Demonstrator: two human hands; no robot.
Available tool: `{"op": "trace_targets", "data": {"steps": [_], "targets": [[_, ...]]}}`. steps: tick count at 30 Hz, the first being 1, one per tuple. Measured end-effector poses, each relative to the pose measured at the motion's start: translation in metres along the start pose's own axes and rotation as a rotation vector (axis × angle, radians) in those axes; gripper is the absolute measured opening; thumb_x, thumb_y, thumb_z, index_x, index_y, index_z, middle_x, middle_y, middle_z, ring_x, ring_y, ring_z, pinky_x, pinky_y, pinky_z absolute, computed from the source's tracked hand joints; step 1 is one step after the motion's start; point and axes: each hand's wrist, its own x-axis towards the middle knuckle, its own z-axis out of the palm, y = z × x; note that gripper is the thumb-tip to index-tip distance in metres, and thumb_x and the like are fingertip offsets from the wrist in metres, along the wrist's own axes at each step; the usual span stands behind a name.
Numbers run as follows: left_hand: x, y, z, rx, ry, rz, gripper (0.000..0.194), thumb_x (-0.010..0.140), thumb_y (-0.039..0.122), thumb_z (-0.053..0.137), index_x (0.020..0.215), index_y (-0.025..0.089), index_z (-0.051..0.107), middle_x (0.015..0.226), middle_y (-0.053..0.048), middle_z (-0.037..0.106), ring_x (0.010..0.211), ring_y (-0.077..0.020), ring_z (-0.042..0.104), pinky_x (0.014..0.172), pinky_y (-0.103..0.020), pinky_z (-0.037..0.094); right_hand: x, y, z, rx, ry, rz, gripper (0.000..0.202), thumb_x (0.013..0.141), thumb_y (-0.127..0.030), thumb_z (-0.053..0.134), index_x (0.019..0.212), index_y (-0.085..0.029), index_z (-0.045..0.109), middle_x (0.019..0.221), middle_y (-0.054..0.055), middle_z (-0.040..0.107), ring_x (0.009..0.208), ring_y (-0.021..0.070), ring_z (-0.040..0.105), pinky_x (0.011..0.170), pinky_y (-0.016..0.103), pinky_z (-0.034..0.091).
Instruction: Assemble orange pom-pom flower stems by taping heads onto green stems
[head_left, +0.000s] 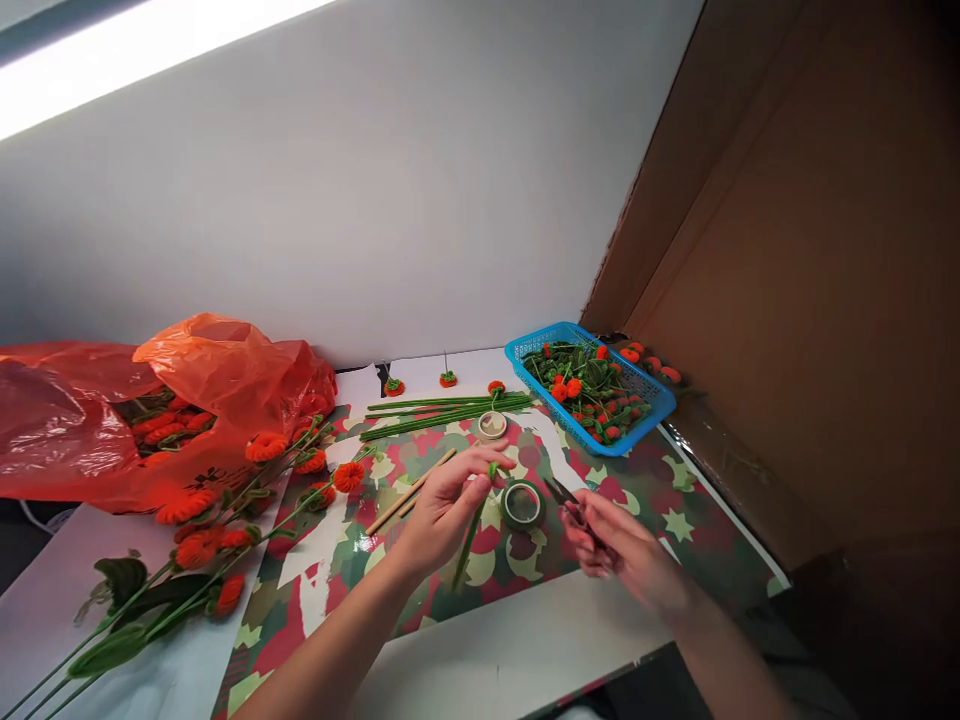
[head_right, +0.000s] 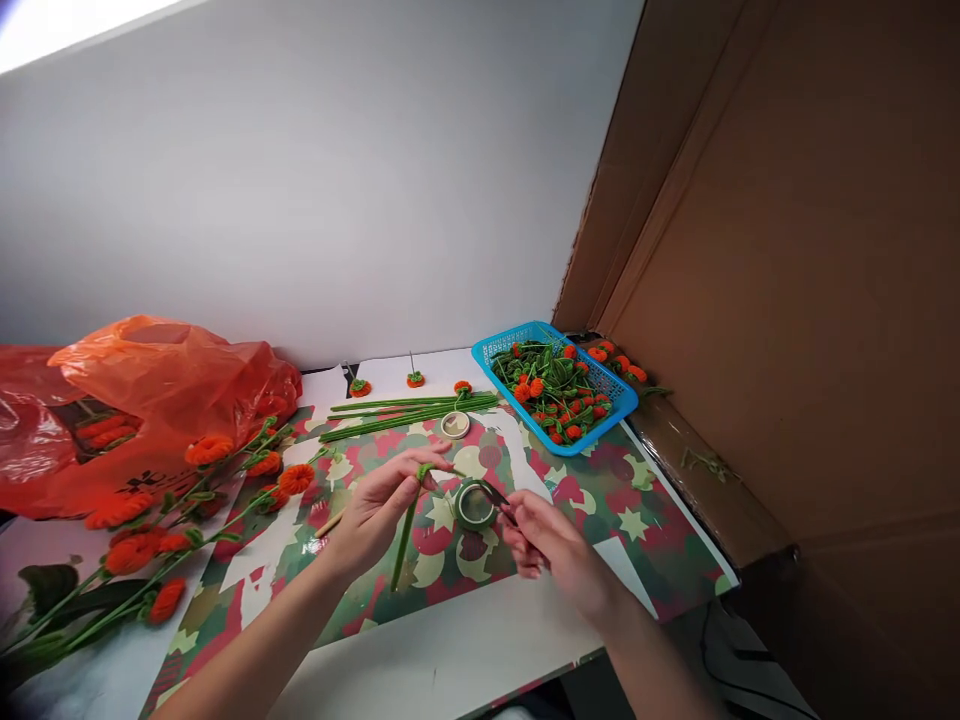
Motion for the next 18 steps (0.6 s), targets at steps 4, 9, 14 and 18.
{"op": "trace_targets", "data": {"steps": [4, 9, 14, 18], "targets": [[0.000, -0.004, 0.002, 0.077, -0.072, 0.012, 0.027, 0.091, 0.031, 0.040, 0.088, 0.019, 0.064, 0.100, -0.010, 0.063, 0.090, -0.0200, 0.056, 0.079, -0.030, 0.043, 0.014, -0.004, 0.026, 0.118, -0.082, 0.107, 0.043, 0.083, -0.057, 0.048, 0.079, -0.015, 0.055, 0.061, -0.005, 0.029, 0.046, 0.0040, 0.015, 0.044, 0.022, 0.010], [0.000, -0.008, 0.002, 0.132, -0.084, 0.042, 0.029, 0.091, 0.032, 0.039, 0.086, 0.018, 0.064, 0.086, -0.008, 0.063, 0.078, -0.0176, 0.056, 0.072, -0.027, 0.043, 0.024, -0.003, 0.033, 0.071, -0.074, 0.163, 0.048, 0.080, -0.061, 0.049, 0.072, -0.014, 0.052, 0.057, -0.006, 0.029, 0.044, 0.0030, 0.017, 0.043, 0.021, 0.008], [0.000, -0.009, 0.002, 0.136, -0.076, 0.066, 0.027, 0.091, 0.031, 0.041, 0.078, 0.019, 0.061, 0.079, -0.005, 0.061, 0.072, -0.0155, 0.055, 0.066, -0.025, 0.041, 0.026, -0.004, 0.033, 0.098, -0.077, 0.188, 0.049, 0.078, -0.063, 0.049, 0.071, -0.015, 0.050, 0.056, -0.007, 0.030, 0.042, 0.0023, 0.016, 0.042, 0.021, 0.008], [0.000, -0.008, 0.002, 0.153, -0.083, 0.082, 0.026, 0.090, 0.032, 0.042, 0.075, 0.019, 0.059, 0.077, -0.005, 0.061, 0.072, -0.0160, 0.054, 0.067, -0.025, 0.040, 0.027, -0.003, 0.034, 0.133, -0.099, 0.203, 0.048, 0.079, -0.063, 0.049, 0.071, -0.015, 0.049, 0.054, -0.007, 0.030, 0.040, 0.0020, 0.016, 0.040, 0.020, 0.007]]}}
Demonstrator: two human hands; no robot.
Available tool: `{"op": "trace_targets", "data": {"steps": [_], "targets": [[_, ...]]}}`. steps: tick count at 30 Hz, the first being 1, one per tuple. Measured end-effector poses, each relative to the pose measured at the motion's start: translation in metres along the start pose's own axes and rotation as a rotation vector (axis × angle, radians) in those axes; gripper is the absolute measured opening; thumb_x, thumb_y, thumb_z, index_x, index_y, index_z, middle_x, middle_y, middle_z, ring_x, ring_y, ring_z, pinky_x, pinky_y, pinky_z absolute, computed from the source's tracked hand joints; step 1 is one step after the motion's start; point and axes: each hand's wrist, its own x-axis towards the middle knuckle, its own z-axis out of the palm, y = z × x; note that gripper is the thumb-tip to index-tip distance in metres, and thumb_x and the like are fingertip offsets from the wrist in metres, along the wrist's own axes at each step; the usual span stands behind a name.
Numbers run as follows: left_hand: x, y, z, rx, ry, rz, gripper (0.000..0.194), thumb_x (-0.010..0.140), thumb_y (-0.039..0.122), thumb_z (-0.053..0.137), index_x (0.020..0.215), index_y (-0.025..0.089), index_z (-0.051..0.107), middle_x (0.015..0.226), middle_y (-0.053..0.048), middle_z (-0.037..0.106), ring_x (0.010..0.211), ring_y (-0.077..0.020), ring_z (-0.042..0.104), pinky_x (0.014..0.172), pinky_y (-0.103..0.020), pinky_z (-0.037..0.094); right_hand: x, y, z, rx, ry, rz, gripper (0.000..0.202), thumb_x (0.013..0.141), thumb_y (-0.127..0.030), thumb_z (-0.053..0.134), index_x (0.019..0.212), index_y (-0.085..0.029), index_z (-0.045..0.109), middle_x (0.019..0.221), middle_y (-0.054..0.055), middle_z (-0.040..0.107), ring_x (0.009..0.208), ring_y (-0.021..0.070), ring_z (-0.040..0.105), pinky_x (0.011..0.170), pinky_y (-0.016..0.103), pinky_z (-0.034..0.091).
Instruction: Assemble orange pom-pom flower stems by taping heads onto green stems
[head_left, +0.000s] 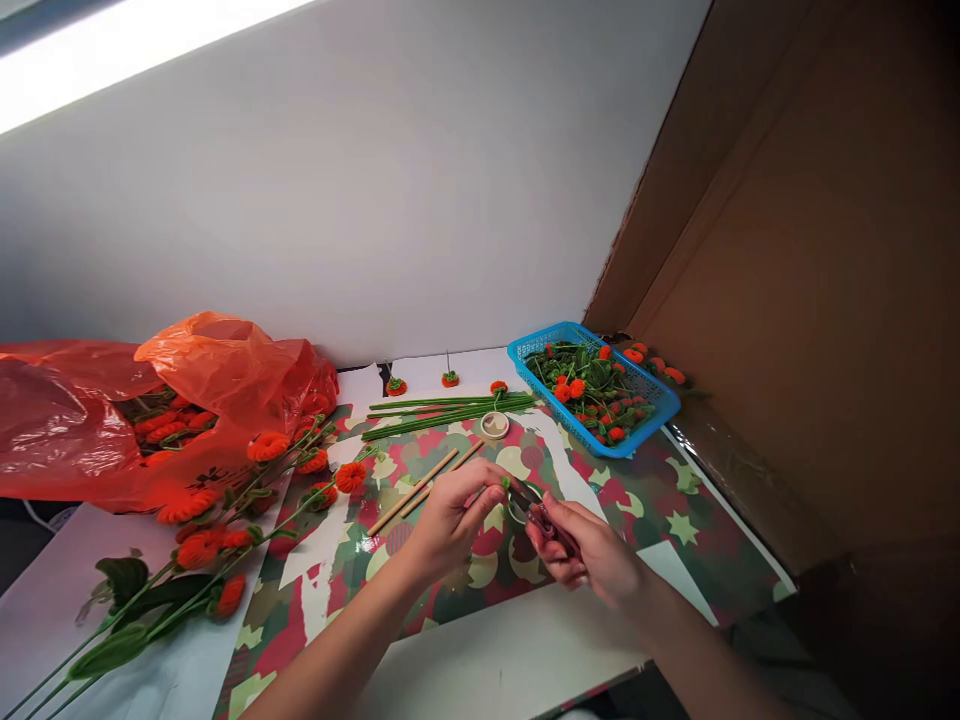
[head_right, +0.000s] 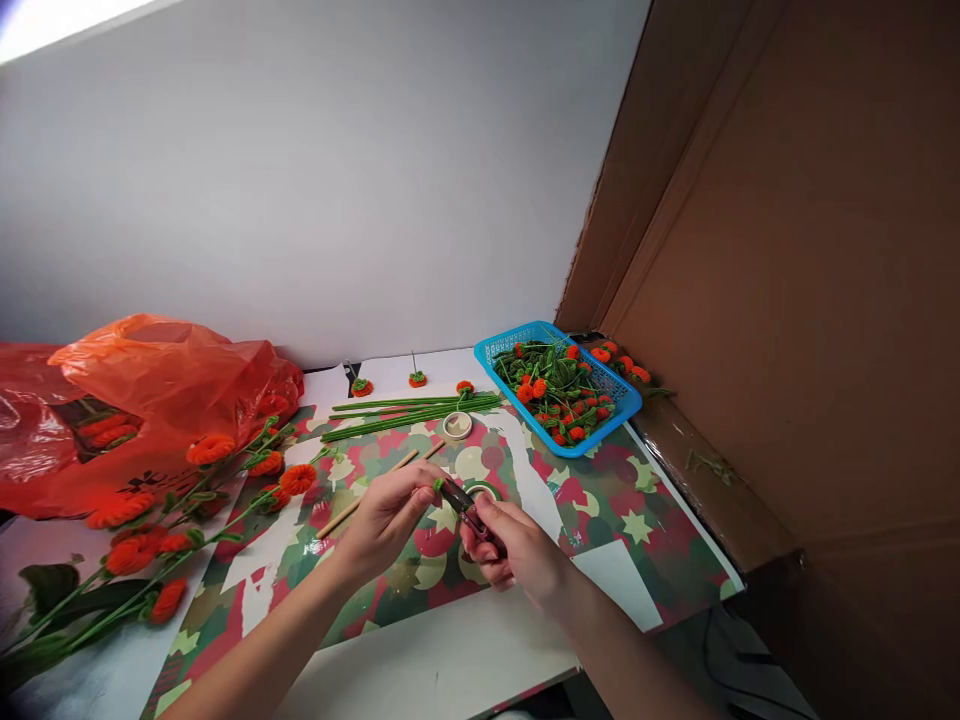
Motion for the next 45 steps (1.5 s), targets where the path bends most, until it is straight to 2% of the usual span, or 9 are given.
{"op": "trace_targets", "data": {"steps": [6, 11, 17, 22, 27, 36, 45], "targets": [[0.001, 0.000, -0.002, 0.020, -0.060, -0.016, 0.028, 0.090, 0.032, 0.040, 0.069, 0.019, 0.054, 0.072, -0.004, 0.057, 0.068, -0.0147, 0.051, 0.065, -0.025, 0.039, 0.002, -0.001, 0.003, 0.044, -0.041, -0.035, 0.045, 0.081, -0.057, 0.050, 0.068, -0.014, 0.048, 0.052, -0.008, 0.029, 0.039, 0.0015, 0.015, 0.042, 0.021, 0.007], [-0.001, -0.003, 0.000, -0.041, -0.089, -0.085, 0.029, 0.091, 0.033, 0.040, 0.070, 0.017, 0.054, 0.069, -0.003, 0.056, 0.065, -0.0136, 0.050, 0.063, -0.024, 0.038, 0.008, -0.001, 0.010, 0.192, -0.125, -0.035, 0.040, 0.081, -0.052, 0.051, 0.067, -0.015, 0.049, 0.048, -0.009, 0.027, 0.036, 0.0015, 0.013, 0.041, 0.021, 0.008], [-0.002, -0.004, 0.004, -0.016, 0.018, -0.093, 0.033, 0.090, 0.034, 0.039, 0.062, 0.018, 0.043, 0.059, 0.002, 0.042, 0.055, -0.0105, 0.037, 0.053, -0.023, 0.030, 0.018, -0.001, 0.019, 0.330, -0.177, -0.013, 0.040, 0.079, -0.052, 0.054, 0.065, -0.015, 0.046, 0.045, -0.011, 0.024, 0.033, 0.0012, 0.010, 0.038, 0.019, 0.008], [-0.001, -0.003, 0.004, 0.035, 0.030, -0.067, 0.033, 0.091, 0.033, 0.039, 0.062, 0.018, 0.040, 0.058, 0.003, 0.037, 0.054, -0.0098, 0.033, 0.053, -0.023, 0.027, 0.023, 0.002, 0.022, 0.367, -0.179, -0.005, 0.043, 0.078, -0.055, 0.054, 0.062, -0.016, 0.044, 0.038, -0.012, 0.024, 0.031, 0.0019, 0.008, 0.035, 0.018, 0.007], [-0.001, -0.007, 0.006, 0.078, 0.056, -0.083, 0.032, 0.090, 0.031, 0.039, 0.062, 0.018, 0.037, 0.058, 0.004, 0.035, 0.054, -0.0096, 0.032, 0.052, -0.023, 0.026, 0.028, 0.007, 0.021, 0.443, -0.165, -0.011, 0.042, 0.076, -0.051, 0.058, 0.060, -0.016, 0.043, 0.036, -0.012, 0.023, 0.030, 0.0019, 0.006, 0.034, 0.018, 0.007], [0.000, -0.011, 0.006, 0.102, 0.062, -0.141, 0.032, 0.090, 0.030, 0.040, 0.061, 0.017, 0.039, 0.057, 0.004, 0.036, 0.054, -0.0090, 0.031, 0.052, -0.022, 0.026, 0.036, 0.009, 0.016, 0.483, -0.161, 0.013, 0.041, 0.083, -0.047, 0.052, 0.059, -0.015, 0.043, 0.037, -0.012, 0.021, 0.032, 0.0020, 0.006, 0.034, 0.016, 0.009], [0.001, -0.017, 0.007, 0.044, 0.040, -0.232, 0.034, 0.089, 0.035, 0.041, 0.061, 0.017, 0.041, 0.056, 0.005, 0.035, 0.053, -0.0089, 0.029, 0.051, -0.022, 0.026, 0.041, 0.013, 0.006, 0.546, -0.163, 0.087, 0.044, 0.091, -0.044, 0.038, 0.060, -0.014, 0.047, 0.036, -0.011, 0.022, 0.032, 0.0028, 0.006, 0.033, 0.015, 0.011]]}}
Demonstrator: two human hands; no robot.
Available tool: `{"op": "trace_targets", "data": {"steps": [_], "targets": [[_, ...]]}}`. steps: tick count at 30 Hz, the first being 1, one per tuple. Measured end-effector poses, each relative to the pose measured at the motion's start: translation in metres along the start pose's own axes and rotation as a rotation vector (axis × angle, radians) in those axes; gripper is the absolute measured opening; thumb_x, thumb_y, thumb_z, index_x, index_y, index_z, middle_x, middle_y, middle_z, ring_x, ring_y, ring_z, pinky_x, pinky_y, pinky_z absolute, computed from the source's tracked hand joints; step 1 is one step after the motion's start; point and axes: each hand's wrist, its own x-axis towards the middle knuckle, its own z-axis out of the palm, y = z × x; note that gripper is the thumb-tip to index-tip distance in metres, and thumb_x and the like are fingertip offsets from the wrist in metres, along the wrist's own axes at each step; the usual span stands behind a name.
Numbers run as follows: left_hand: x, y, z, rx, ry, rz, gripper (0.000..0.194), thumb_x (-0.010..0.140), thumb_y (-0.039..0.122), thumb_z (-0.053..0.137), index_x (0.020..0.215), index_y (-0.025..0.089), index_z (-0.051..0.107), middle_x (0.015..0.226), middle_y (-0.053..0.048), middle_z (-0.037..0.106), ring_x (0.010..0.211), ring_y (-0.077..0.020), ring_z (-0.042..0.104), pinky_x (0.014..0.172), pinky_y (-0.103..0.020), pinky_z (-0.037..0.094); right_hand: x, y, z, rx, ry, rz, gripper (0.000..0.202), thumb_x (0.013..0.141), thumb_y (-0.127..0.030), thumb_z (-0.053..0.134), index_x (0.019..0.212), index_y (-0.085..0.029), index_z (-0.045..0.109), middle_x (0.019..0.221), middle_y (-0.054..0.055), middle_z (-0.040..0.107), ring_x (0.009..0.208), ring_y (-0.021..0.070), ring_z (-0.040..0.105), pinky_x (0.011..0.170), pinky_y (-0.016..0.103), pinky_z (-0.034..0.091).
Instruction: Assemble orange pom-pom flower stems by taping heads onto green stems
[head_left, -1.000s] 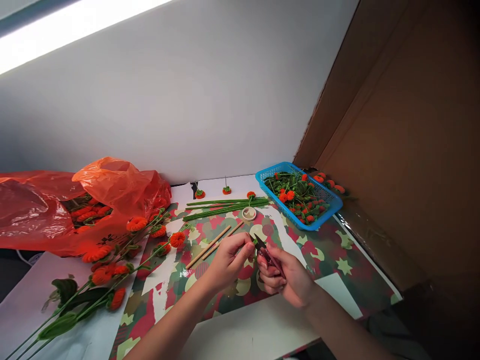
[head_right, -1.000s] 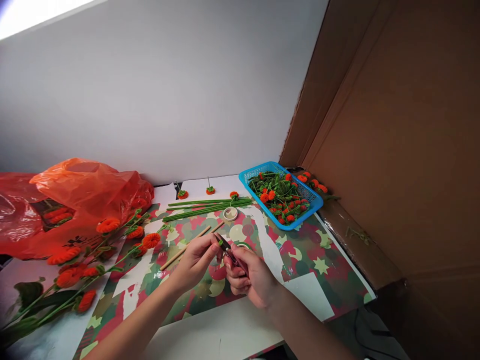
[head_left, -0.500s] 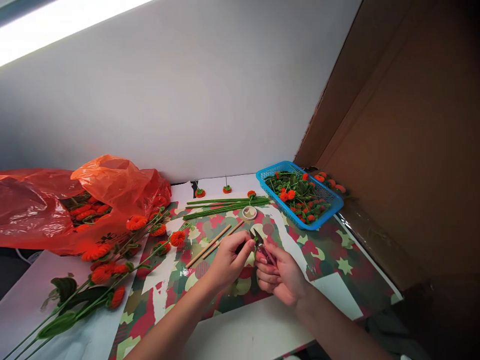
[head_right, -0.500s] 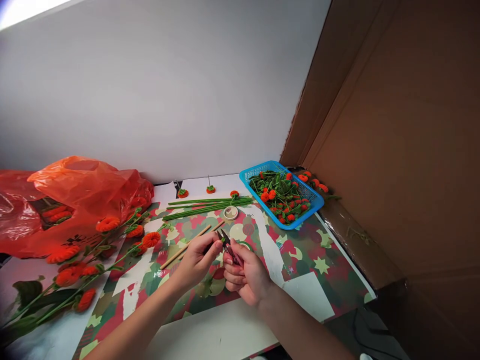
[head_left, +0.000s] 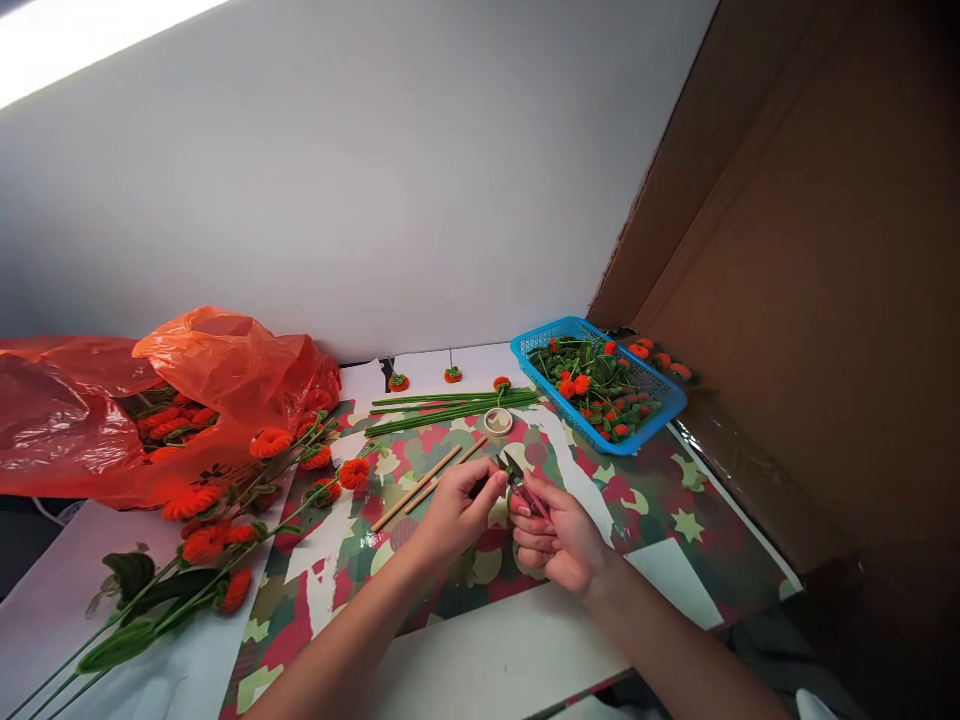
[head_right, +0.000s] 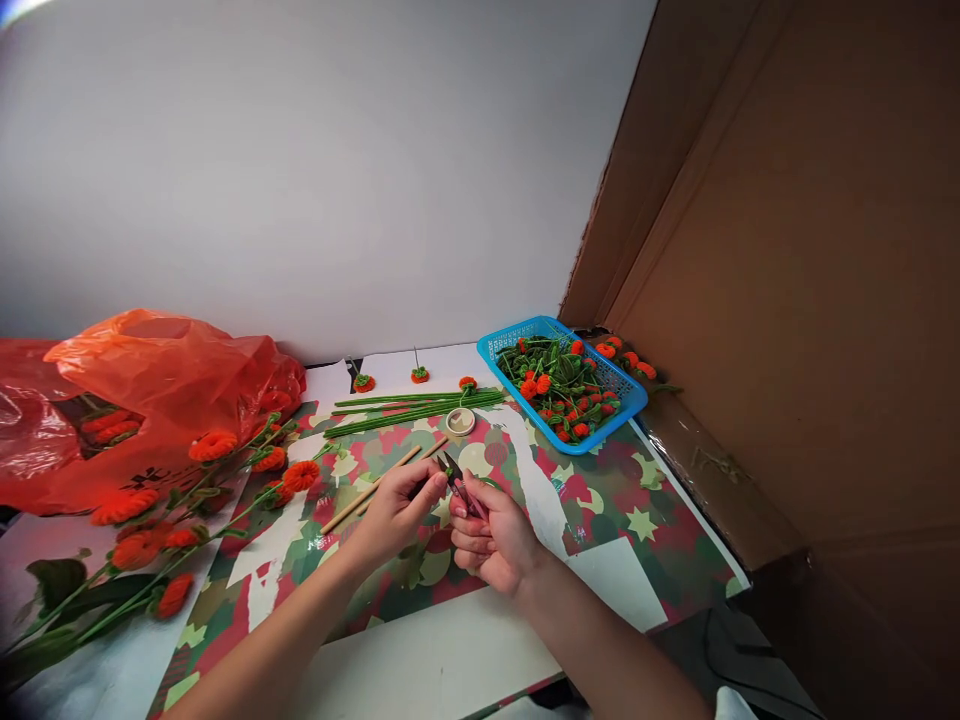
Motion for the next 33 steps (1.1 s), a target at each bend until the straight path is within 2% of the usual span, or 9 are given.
{"op": "trace_targets", "data": {"steps": [12, 20, 25, 33], "targets": [[0.002, -0.007, 0.001, -0.032, -0.037, -0.062, 0.035, 0.088, 0.038, 0.042, 0.060, 0.016, 0.042, 0.057, 0.005, 0.035, 0.053, -0.0080, 0.028, 0.050, -0.022, 0.025, 0.006, 0.000, -0.002, 0.066, 0.027, 0.027, 0.050, 0.095, -0.042, 0.027, 0.059, -0.014, 0.046, 0.034, -0.011, 0.021, 0.032, 0.0028, 0.004, 0.032, 0.015, 0.008], [0.003, -0.005, -0.003, -0.222, -0.102, -0.135, 0.040, 0.084, 0.047, 0.048, 0.060, 0.015, 0.047, 0.054, 0.005, 0.034, 0.050, -0.0068, 0.026, 0.047, -0.021, 0.022, 0.004, 0.002, 0.001, 0.028, -0.030, 0.018, 0.043, 0.091, -0.046, 0.034, 0.064, -0.016, 0.045, 0.036, -0.011, 0.023, 0.032, 0.0035, 0.005, 0.034, 0.016, 0.010], [0.002, -0.003, -0.006, -0.316, -0.158, -0.194, 0.041, 0.081, 0.051, 0.052, 0.061, 0.015, 0.046, 0.055, 0.004, 0.040, 0.050, -0.0067, 0.030, 0.047, -0.021, 0.024, 0.001, 0.002, 0.006, -0.019, -0.002, 0.010, 0.041, 0.089, -0.049, 0.039, 0.064, -0.016, 0.044, 0.036, -0.012, 0.021, 0.033, 0.0036, 0.004, 0.034, 0.016, 0.008], [0.002, -0.001, -0.006, -0.339, -0.172, -0.207, 0.042, 0.080, 0.051, 0.053, 0.059, 0.016, 0.043, 0.052, 0.006, 0.034, 0.048, -0.0059, 0.027, 0.045, -0.020, 0.021, 0.002, 0.005, 0.005, 0.014, 0.030, 0.006, 0.044, 0.090, -0.048, 0.037, 0.061, -0.016, 0.043, 0.036, -0.011, 0.021, 0.033, 0.0033, 0.004, 0.034, 0.017, 0.007]]}}
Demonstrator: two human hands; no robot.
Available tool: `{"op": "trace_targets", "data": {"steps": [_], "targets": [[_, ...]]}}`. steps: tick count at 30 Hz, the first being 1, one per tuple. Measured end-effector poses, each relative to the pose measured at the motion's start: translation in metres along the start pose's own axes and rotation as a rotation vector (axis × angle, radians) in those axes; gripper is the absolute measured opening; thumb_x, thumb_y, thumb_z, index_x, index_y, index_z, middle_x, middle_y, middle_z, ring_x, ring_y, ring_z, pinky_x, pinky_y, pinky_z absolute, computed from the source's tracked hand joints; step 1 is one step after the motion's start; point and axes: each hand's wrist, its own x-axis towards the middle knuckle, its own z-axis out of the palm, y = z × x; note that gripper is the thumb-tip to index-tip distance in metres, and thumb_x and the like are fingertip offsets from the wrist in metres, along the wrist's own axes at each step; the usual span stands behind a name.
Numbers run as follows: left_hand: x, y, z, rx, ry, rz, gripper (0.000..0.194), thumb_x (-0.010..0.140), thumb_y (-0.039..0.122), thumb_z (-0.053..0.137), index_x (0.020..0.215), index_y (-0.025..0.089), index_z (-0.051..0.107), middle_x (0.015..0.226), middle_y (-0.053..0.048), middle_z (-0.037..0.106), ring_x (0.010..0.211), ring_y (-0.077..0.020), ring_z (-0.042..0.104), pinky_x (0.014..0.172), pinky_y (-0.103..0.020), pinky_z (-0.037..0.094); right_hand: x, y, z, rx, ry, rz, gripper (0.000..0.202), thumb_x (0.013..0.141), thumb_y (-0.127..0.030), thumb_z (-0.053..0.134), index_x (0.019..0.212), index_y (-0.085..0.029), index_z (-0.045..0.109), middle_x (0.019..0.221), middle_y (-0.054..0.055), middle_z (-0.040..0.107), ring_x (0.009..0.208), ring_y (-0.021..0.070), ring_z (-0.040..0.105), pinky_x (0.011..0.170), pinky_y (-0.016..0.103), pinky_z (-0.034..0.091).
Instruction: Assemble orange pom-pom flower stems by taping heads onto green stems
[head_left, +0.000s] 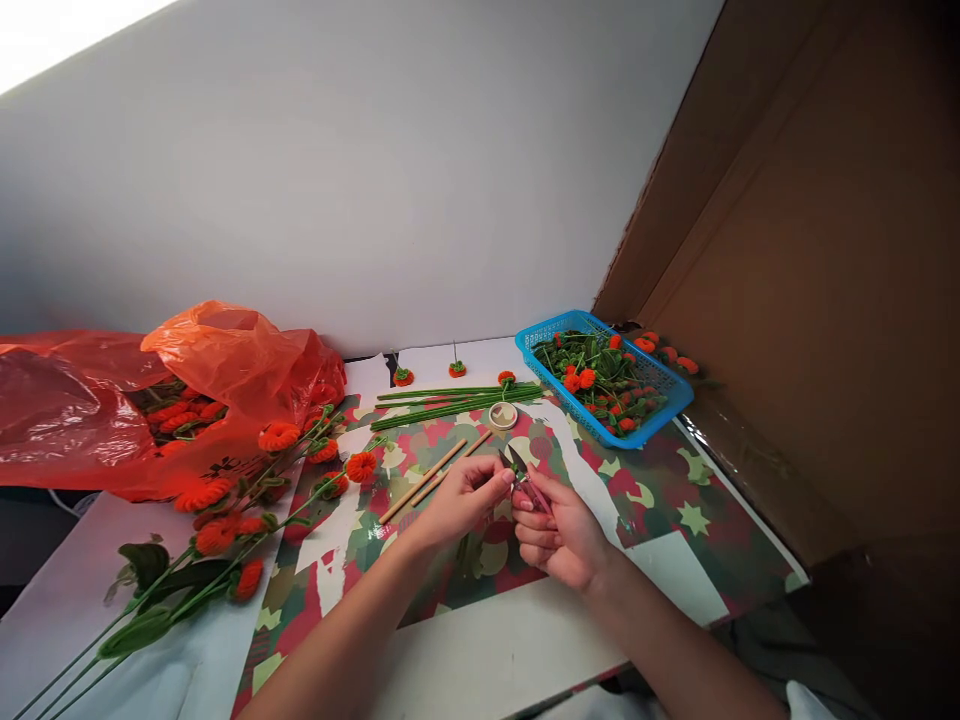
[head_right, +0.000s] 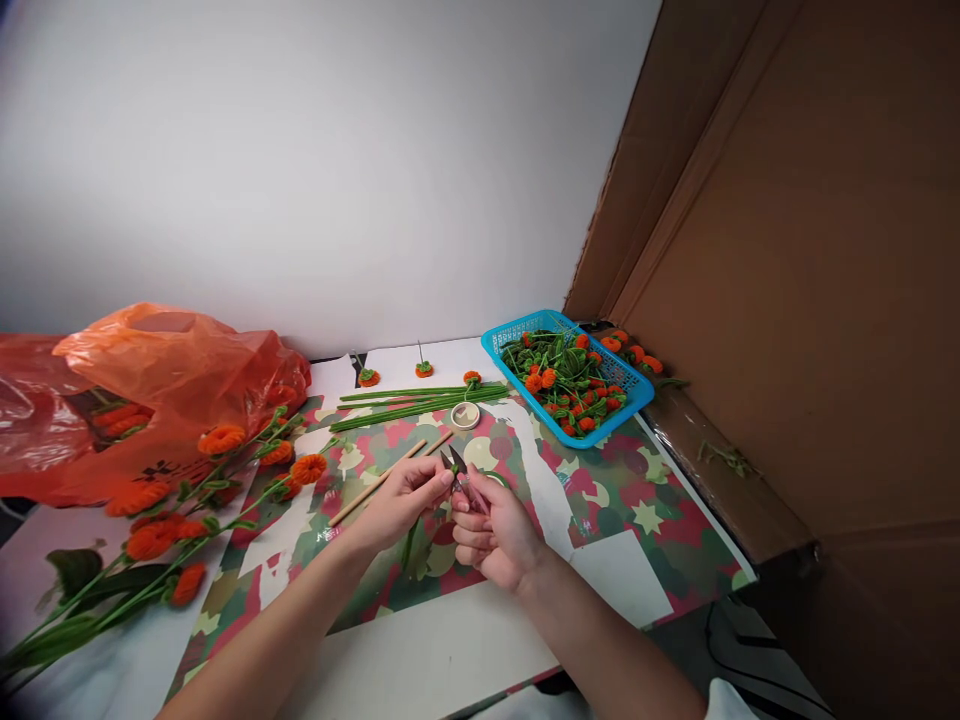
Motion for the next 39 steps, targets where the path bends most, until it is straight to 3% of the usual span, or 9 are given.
{"op": "trace_targets", "data": {"steps": [11, 21, 24, 28, 30, 32, 35, 39], "targets": [[0.003, -0.009, 0.004, -0.041, 0.002, -0.037, 0.042, 0.080, 0.051, 0.053, 0.060, 0.016, 0.042, 0.050, 0.007, 0.031, 0.045, -0.0049, 0.024, 0.043, -0.020, 0.019, 0.003, -0.001, -0.012, 0.010, 0.014, 0.026, 0.044, 0.090, -0.048, 0.038, 0.061, -0.016, 0.042, 0.036, -0.011, 0.020, 0.033, 0.0034, 0.004, 0.034, 0.017, 0.007], [0.005, -0.012, -0.003, -0.110, 0.022, -0.087, 0.041, 0.078, 0.051, 0.055, 0.061, 0.015, 0.044, 0.054, 0.006, 0.036, 0.048, -0.0052, 0.029, 0.045, -0.019, 0.023, -0.003, -0.003, -0.017, -0.112, 0.041, -0.072, 0.040, 0.085, -0.054, 0.046, 0.068, -0.017, 0.048, 0.040, -0.012, 0.021, 0.034, 0.0039, 0.007, 0.036, 0.019, 0.010], [0.007, -0.012, -0.003, -0.279, 0.029, -0.121, 0.041, 0.077, 0.050, 0.057, 0.062, 0.015, 0.044, 0.054, 0.006, 0.035, 0.046, -0.0040, 0.025, 0.044, -0.019, 0.018, -0.014, -0.008, -0.030, -0.419, 0.223, -0.232, 0.043, 0.082, -0.058, 0.046, 0.076, -0.017, 0.055, 0.044, -0.011, 0.025, 0.035, 0.0043, 0.011, 0.038, 0.021, 0.010], [0.009, -0.010, -0.004, -0.493, 0.069, -0.117, 0.037, 0.077, 0.048, 0.059, 0.065, 0.015, 0.045, 0.059, 0.004, 0.045, 0.043, -0.0029, 0.026, 0.042, -0.018, 0.018, -0.040, -0.019, -0.064, -1.266, 0.689, -0.744, 0.032, 0.082, -0.050, 0.053, 0.090, -0.020, 0.059, 0.060, -0.001, 0.050, 0.052, 0.0126, 0.043, 0.048, 0.024, 0.027], [0.009, -0.008, -0.004, -0.552, 0.094, -0.118, 0.036, 0.076, 0.047, 0.060, 0.067, 0.015, 0.046, 0.060, 0.003, 0.047, 0.043, -0.0026, 0.028, 0.042, -0.018, 0.019, -0.052, -0.025, -0.082, -1.655, 0.866, -0.833, 0.032, 0.083, -0.047, 0.053, 0.101, -0.022, 0.059, 0.073, 0.005, 0.060, 0.066, 0.0203, 0.052, 0.055, 0.028, 0.033], [0.009, -0.007, -0.003, -0.578, 0.101, -0.128, 0.036, 0.075, 0.048, 0.062, 0.070, 0.016, 0.046, 0.060, 0.004, 0.047, 0.041, -0.0020, 0.027, 0.040, -0.017, 0.018, -0.059, -0.030, -0.097, -1.930, 0.984, -0.886, 0.028, 0.085, -0.045, 0.050, 0.094, -0.021, 0.063, 0.080, 0.009, 0.063, 0.076, 0.0243, 0.054, 0.061, 0.031, 0.035], [0.008, -0.005, -0.002, -0.570, 0.096, -0.136, 0.038, 0.073, 0.051, 0.062, 0.071, 0.016, 0.046, 0.061, 0.004, 0.048, 0.039, -0.0012, 0.024, 0.039, -0.016, 0.015, -0.060, -0.035, -0.109, -2.150, 1.055, -0.915, 0.027, 0.085, -0.042, 0.049, 0.087, -0.020, 0.065, 0.094, 0.011, 0.064, 0.084, 0.0260, 0.053, 0.068, 0.036, 0.037], [0.007, -0.005, -0.004, -0.472, 0.111, -0.130, 0.038, 0.076, 0.053, 0.057, 0.074, 0.016, 0.049, 0.053, 0.006, 0.043, 0.037, -0.0017, 0.022, 0.038, -0.017, 0.015, -0.057, -0.032, -0.102, -2.159, 1.164, -0.913, 0.028, 0.085, -0.035, 0.049, 0.101, -0.018, 0.064, 0.104, 0.012, 0.062, 0.090, 0.0290, 0.051, 0.071, 0.040, 0.037]]}}
